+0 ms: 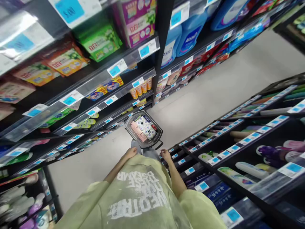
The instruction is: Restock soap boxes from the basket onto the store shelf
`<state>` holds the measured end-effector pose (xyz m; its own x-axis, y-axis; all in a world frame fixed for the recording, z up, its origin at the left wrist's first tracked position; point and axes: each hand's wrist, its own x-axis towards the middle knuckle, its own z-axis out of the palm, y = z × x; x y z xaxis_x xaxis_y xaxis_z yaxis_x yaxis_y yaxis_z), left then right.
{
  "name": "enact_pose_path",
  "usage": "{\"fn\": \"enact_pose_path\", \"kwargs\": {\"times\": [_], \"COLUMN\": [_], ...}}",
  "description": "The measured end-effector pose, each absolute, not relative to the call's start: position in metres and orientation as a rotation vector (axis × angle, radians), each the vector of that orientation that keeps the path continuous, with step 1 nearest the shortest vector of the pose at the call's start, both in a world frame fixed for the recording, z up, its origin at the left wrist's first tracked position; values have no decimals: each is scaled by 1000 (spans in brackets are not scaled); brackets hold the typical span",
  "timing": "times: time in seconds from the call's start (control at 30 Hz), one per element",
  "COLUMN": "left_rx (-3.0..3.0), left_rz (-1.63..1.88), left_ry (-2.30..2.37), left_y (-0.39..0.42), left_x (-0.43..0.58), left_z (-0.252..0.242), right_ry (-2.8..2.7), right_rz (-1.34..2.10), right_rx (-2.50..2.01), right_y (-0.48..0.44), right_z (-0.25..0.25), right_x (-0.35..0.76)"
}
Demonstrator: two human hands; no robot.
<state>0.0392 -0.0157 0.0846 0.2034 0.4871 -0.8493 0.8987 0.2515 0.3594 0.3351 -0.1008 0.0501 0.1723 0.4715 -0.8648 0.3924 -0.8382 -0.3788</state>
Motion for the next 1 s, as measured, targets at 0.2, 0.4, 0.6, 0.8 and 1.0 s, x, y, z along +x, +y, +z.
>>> {"fn": "enact_pose_path", "kwargs": {"times": [0.2,0.4,0.6,0.8,1.0], "left_rx": [1388,1425,1497,1557,1687], "left_rz": [-510,-543,-682,-908,-965], "left_ry": [1344,1388,1417,1397,1399], "left_y": [2,30,52,91,166], "left_x": [31,10,-13,-13,33], "left_z": [65,49,14,-44,-107], "right_ry": [-872,-957,-921,-735,-532], "right_rz": [1773,1768,1787,1808,1734], "right_rx": [-2276,-2153,-2217,-2305,-2380], "right_y": [-43,0,1,-29,-56], "right_z": [23,4,-42,-102,-137], "right_x": [318,286,276,271,267]}}
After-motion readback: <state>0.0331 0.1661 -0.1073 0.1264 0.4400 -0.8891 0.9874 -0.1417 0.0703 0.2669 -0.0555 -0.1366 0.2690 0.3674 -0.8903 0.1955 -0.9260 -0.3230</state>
